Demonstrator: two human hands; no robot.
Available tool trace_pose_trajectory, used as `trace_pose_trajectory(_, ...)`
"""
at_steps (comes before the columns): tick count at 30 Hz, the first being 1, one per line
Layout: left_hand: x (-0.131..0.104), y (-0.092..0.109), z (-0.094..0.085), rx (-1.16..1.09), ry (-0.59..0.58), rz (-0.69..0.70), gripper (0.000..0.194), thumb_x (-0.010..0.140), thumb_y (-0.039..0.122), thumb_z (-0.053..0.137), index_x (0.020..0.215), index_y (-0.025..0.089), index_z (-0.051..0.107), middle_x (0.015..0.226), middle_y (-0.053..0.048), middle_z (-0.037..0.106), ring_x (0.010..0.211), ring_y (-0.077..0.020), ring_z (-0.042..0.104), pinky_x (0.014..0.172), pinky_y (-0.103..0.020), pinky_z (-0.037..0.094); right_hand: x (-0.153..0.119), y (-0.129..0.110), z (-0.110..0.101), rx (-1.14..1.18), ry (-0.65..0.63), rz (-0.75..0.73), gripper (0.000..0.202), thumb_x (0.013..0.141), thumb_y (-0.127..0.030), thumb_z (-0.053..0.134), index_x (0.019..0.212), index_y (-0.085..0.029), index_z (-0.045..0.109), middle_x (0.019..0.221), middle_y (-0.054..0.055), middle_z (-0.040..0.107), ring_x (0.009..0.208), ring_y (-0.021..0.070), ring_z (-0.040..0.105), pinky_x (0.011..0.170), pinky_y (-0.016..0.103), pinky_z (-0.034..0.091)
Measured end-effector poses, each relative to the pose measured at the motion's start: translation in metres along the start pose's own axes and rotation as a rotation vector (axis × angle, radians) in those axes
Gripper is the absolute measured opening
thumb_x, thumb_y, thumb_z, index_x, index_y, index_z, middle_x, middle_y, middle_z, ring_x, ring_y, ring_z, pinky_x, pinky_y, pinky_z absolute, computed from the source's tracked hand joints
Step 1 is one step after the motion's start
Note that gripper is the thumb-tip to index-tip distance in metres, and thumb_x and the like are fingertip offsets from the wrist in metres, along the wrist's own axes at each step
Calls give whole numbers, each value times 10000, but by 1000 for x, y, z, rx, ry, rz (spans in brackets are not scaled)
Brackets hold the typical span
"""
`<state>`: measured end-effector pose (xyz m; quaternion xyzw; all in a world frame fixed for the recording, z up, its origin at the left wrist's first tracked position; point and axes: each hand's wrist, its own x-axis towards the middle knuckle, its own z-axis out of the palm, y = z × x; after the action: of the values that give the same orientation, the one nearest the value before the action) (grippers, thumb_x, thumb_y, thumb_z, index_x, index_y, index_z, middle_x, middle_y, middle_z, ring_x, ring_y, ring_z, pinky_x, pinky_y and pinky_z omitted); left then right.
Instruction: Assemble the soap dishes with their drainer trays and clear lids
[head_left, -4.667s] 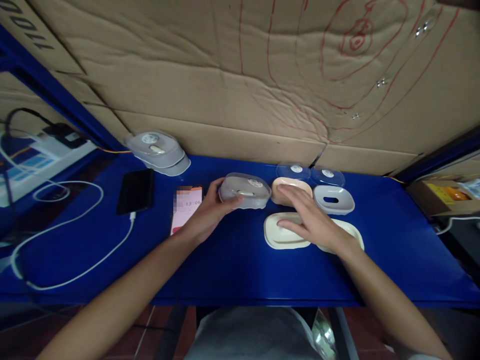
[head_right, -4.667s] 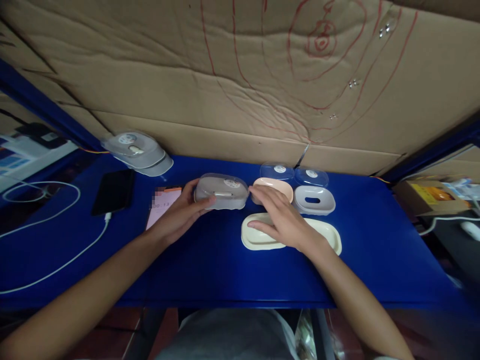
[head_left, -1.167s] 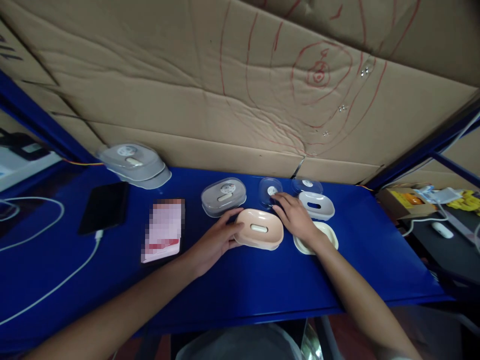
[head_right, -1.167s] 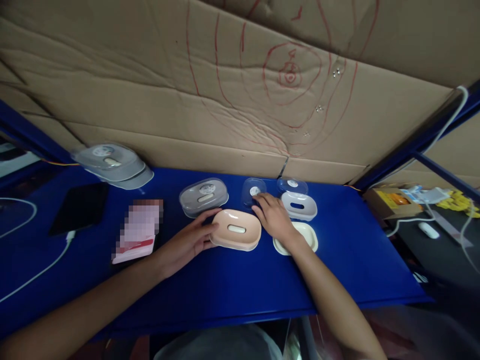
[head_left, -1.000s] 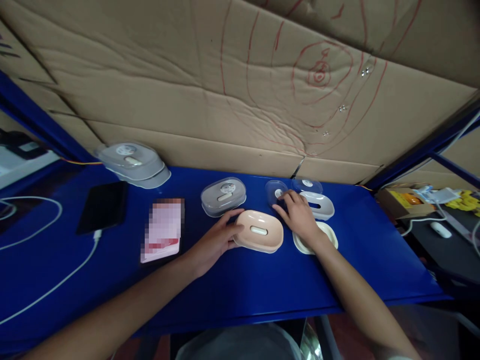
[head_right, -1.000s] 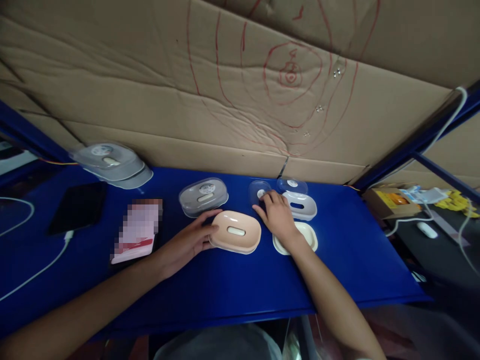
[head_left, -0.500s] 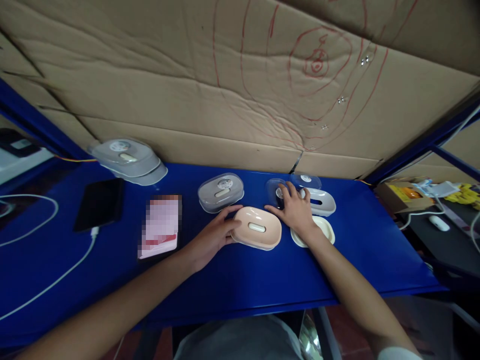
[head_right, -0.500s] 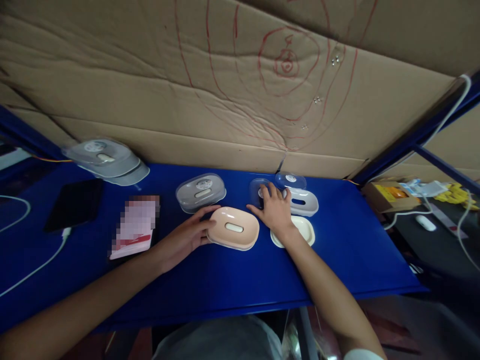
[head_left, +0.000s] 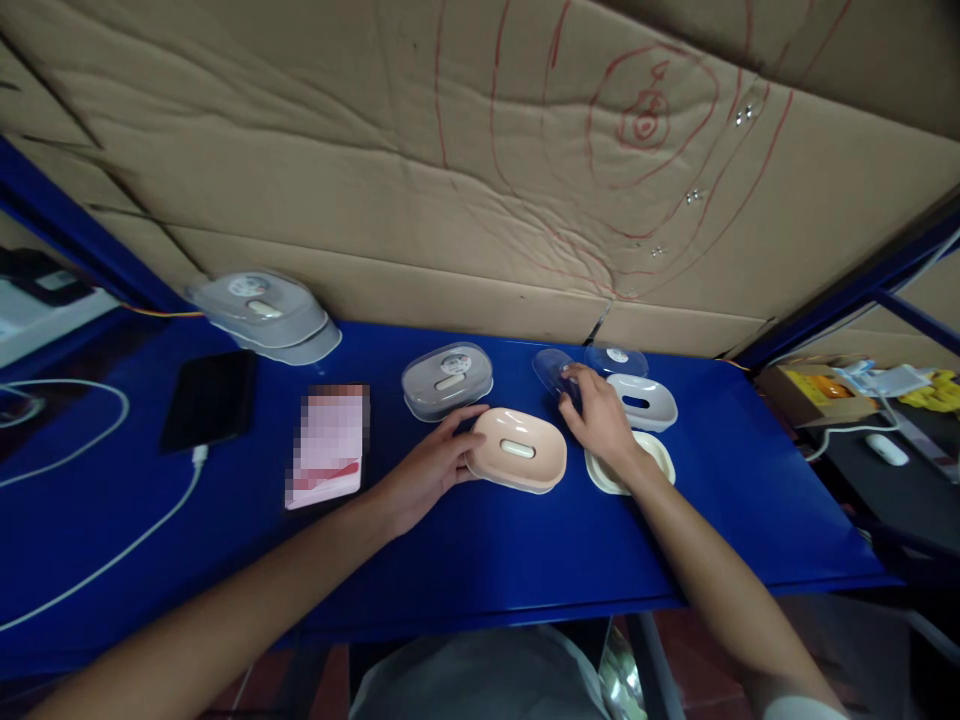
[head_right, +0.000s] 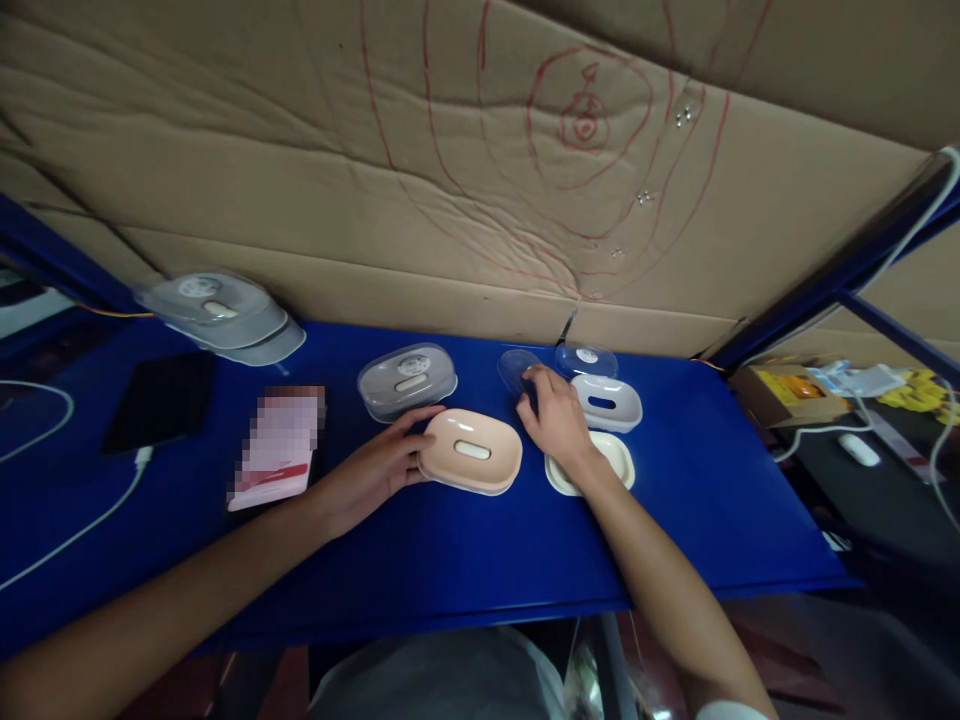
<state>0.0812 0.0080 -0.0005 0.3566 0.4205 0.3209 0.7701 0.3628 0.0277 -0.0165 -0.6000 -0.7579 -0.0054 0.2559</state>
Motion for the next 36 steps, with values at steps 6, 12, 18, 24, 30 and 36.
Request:
trace_pose_trajectory(6, -1, 0, 0, -3, -2, -1, 620, 842, 270, 770, 1430, 244, 573, 1195, -79, 754, 963, -204, 714, 883, -351, 534, -4, -3, 6, -89, -61, -7, 357, 1032, -401, 545, 1312, -187, 601, 1414, 197, 658, 1349, 391, 593, 1133, 606, 400)
trace_pose_trajectory(12, 0, 0, -1, -13, -6, -1, 601, 859, 269, 768, 1428, 246, 575, 1224, -84, 750, 993, -211, 723, 897, -356, 545, -4, -2, 6, -105, -80, 120, 606, 1022, -514, 593, 1494, -141, 514, 1563, 284, 531, 1464, 476, 490, 1162, 720, 348)
trace_pose_trajectory(18, 2, -1, -3, -100, -12, -2, 578, 857, 228, 791, 1403, 254, 607, 1107, -53, 765, 926, -192, 731, 888, -348, 563, -2, -13, -25, 321, -100, 76, 483, 1050, -512, 567, 1459, -257, 541, 1422, 128, 672, 1241, 284, 694, 1030, 465, 585)
trace_pose_trajectory(24, 5, -3, -7, -188, -32, 1, 495, 915, 288, 770, 1388, 257, 626, 1194, -69, 764, 936, -200, 746, 887, -362, 585, -19, -34, -35, 484, -327, -154, 496, 1030, -446, 644, 1493, -282, 573, 1510, 119, 636, 1411, 294, 600, 1199, 514, 474)
trace_pose_trajectory(30, 2, -3, -4, -187, -2, -62, 581, 901, 353, 808, 1437, 270, 599, 1247, -79, 771, 977, -223, 758, 931, -383, 578, -36, -36, -27, 442, -355, -144, 557, 1036, -403, 648, 1561, -276, 511, 1668, 155, 460, 1551, 312, 453, 1243, 508, 438)
trace_pose_trajectory(36, -6, 0, 1, -232, 52, -91, 596, 914, 469, 798, 1452, 298, 609, 1408, -72, 719, 1257, -281, 689, 1069, -404, 520, -47, -41, -24, 373, -311, -296, 651, 966, -289, 693, 1576, -262, 470, 1659, 133, 466, 1627, 321, 308, 1253, 528, 439)
